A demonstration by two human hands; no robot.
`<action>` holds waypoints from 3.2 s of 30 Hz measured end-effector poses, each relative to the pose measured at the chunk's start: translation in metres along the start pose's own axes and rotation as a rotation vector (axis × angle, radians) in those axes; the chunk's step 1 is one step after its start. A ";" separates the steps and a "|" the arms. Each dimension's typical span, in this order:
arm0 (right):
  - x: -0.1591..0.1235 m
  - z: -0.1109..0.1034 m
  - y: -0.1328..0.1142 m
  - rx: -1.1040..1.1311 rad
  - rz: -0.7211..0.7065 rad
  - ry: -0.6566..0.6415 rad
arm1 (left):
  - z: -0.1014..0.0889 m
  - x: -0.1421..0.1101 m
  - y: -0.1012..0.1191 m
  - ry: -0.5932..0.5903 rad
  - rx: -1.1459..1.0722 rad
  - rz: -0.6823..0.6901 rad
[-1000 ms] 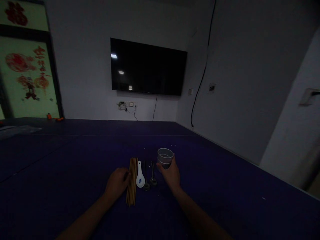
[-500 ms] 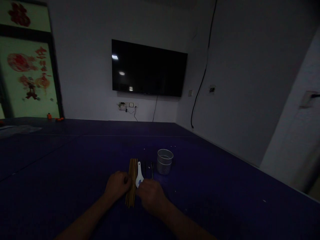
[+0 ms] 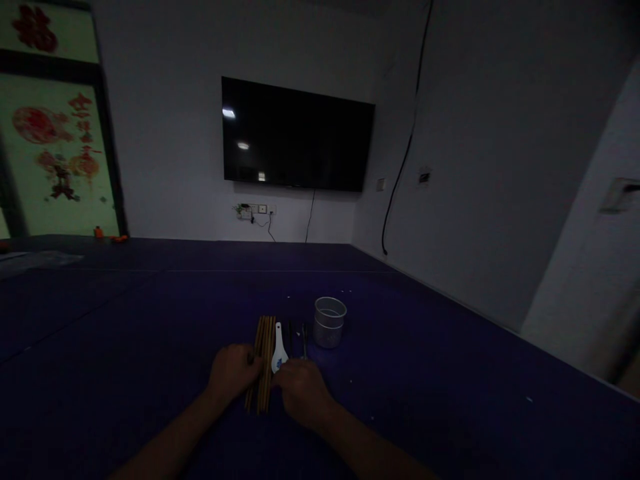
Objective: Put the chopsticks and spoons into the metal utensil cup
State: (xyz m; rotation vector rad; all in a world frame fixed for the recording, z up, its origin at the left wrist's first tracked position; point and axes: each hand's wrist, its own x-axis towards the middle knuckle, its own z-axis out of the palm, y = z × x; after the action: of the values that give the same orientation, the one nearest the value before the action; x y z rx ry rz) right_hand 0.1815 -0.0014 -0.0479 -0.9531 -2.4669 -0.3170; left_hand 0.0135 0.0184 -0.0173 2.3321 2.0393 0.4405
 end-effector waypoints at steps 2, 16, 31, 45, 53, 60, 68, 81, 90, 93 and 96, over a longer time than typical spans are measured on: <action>0.000 0.001 0.001 0.004 -0.003 0.001 | -0.001 0.000 0.000 0.001 0.001 -0.015; -0.002 0.004 0.004 0.040 0.044 -0.008 | 0.000 0.000 0.002 -0.008 0.024 -0.024; -0.002 0.005 0.006 0.052 0.041 -0.012 | -0.005 -0.003 0.002 -0.040 0.155 -0.027; -0.002 0.005 0.006 0.054 0.041 -0.015 | -0.007 0.000 0.003 -0.103 0.225 0.007; -0.002 0.008 0.007 0.048 0.030 -0.024 | -0.011 0.002 0.001 -0.144 0.277 0.045; -0.002 0.005 0.007 0.043 0.051 -0.051 | -0.010 0.001 0.000 -0.162 0.334 0.152; -0.002 0.005 0.007 0.057 0.031 -0.029 | -0.008 0.003 -0.003 -0.149 0.308 0.136; -0.002 0.001 0.005 0.066 0.052 -0.028 | -0.015 0.003 -0.012 -0.144 0.204 0.119; -0.002 0.005 0.008 0.086 0.045 -0.025 | -0.007 0.009 -0.023 -0.084 0.010 -0.023; -0.002 0.002 0.007 0.104 0.063 0.055 | -0.006 0.013 -0.030 -0.016 -0.097 -0.076; -0.001 -0.004 0.005 0.164 0.076 0.237 | -0.006 0.016 -0.034 0.077 -0.206 -0.084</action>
State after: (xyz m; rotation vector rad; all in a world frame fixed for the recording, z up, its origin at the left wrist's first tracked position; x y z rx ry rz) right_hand 0.1872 0.0001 -0.0453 -0.8827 -2.1984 -0.1867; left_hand -0.0188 0.0383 -0.0146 2.1351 2.0059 0.7106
